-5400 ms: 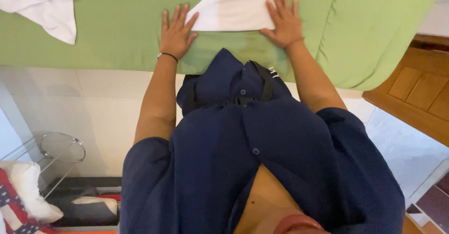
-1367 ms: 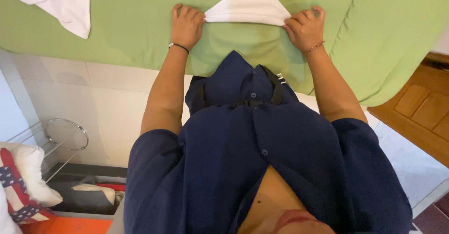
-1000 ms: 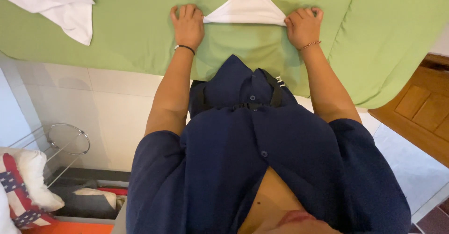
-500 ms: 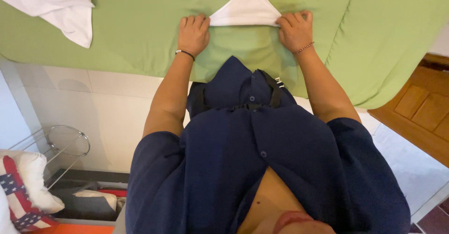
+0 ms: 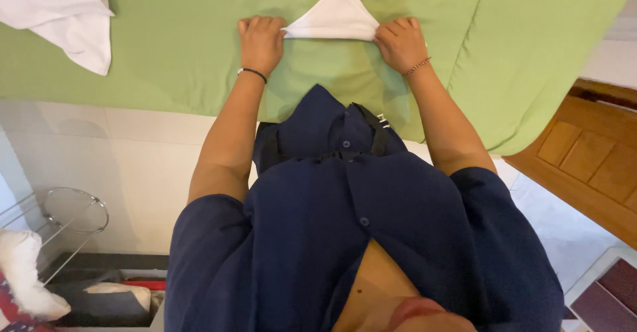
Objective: The person folds several white towels on a green bed sheet. They pick up each towel, spread it out, and fold it into a compact shape, placing the finished items on the bed.
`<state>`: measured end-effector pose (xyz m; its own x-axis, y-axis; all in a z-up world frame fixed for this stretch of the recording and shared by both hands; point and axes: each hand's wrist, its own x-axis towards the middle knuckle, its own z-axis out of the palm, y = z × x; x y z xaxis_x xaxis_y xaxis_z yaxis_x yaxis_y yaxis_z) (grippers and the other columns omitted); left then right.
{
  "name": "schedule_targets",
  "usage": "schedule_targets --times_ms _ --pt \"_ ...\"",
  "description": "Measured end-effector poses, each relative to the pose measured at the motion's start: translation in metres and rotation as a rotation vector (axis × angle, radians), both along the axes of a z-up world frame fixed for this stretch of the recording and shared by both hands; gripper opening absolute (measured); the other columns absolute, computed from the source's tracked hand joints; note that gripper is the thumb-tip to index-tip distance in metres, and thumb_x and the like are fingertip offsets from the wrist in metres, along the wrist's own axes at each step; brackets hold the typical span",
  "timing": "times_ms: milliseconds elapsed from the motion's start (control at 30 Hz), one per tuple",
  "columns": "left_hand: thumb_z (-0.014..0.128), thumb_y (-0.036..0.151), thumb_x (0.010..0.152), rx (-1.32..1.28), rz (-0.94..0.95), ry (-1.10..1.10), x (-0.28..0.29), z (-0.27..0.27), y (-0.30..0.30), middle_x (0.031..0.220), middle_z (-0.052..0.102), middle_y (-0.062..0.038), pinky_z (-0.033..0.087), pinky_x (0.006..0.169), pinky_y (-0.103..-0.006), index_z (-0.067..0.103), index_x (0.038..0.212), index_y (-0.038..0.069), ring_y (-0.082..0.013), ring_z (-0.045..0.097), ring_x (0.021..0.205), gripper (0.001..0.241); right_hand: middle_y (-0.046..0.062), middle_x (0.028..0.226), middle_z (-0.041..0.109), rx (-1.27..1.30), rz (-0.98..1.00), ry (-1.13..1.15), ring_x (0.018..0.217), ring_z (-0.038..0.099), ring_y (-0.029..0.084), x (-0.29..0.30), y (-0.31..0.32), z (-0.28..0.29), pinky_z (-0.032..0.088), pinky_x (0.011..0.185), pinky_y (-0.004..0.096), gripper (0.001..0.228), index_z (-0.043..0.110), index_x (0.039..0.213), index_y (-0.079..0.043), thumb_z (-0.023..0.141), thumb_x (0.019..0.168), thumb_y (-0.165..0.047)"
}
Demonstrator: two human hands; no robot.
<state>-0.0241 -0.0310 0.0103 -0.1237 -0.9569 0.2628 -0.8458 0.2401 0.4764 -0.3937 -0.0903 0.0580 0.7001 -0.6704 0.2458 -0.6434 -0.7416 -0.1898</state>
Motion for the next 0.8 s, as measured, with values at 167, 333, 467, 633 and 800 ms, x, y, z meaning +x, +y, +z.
schedule_targets --times_ms 167,333,467,633,800 --pt "0.069 0.008 0.087 -0.097 0.021 -0.092 -0.003 -0.003 -0.002 0.100 0.066 0.002 0.040 0.092 -0.0425 0.069 0.095 0.018 -0.0225 0.060 0.097 0.013 0.000 0.096 0.066 0.058 -0.007 0.000 0.097 0.062 0.023 -0.004 -0.004 -0.008 0.043 0.094 0.040 0.013 0.068 0.103 -0.017 0.079 0.096 -0.013" --pt "0.066 0.009 0.087 -0.165 -0.025 -0.157 -0.005 -0.007 0.001 0.102 0.064 0.001 0.042 0.091 -0.0415 0.067 0.098 0.019 -0.0217 0.061 0.097 0.015 -0.002 0.097 0.065 0.026 0.006 -0.004 0.099 0.062 0.022 0.003 -0.006 -0.010 0.043 0.096 0.039 0.017 0.071 0.104 -0.021 0.076 0.092 -0.009" --pt "0.066 0.010 0.087 -0.165 -0.048 -0.191 -0.010 -0.004 0.004 0.104 0.064 0.002 0.042 0.086 -0.0403 0.067 0.103 0.020 -0.0217 0.060 0.093 0.019 0.001 0.104 0.066 0.053 -0.023 -0.039 0.104 0.061 0.024 0.013 0.000 0.014 0.042 0.095 0.041 0.018 0.071 0.103 -0.018 0.077 0.086 -0.014" --pt "0.072 0.019 0.083 -0.159 -0.027 -0.136 -0.018 0.023 0.000 0.104 0.065 -0.001 0.041 0.086 -0.0431 0.068 0.103 0.017 -0.0244 0.059 0.094 0.020 0.004 0.103 0.065 0.056 -0.048 -0.050 0.103 0.059 0.027 0.028 -0.004 0.018 0.041 0.093 0.043 0.026 0.067 0.096 -0.014 0.085 0.082 -0.028" --pt "0.078 0.032 0.083 -0.152 0.013 -0.163 -0.021 0.014 -0.003 0.101 0.066 0.000 0.039 0.082 -0.0463 0.072 0.101 0.018 -0.0249 0.056 0.093 0.023 0.003 0.102 0.065 0.005 -0.037 -0.032 0.103 0.059 0.025 0.022 -0.003 0.001 0.042 0.094 0.040 0.025 0.065 0.096 -0.014 0.085 0.091 -0.027"
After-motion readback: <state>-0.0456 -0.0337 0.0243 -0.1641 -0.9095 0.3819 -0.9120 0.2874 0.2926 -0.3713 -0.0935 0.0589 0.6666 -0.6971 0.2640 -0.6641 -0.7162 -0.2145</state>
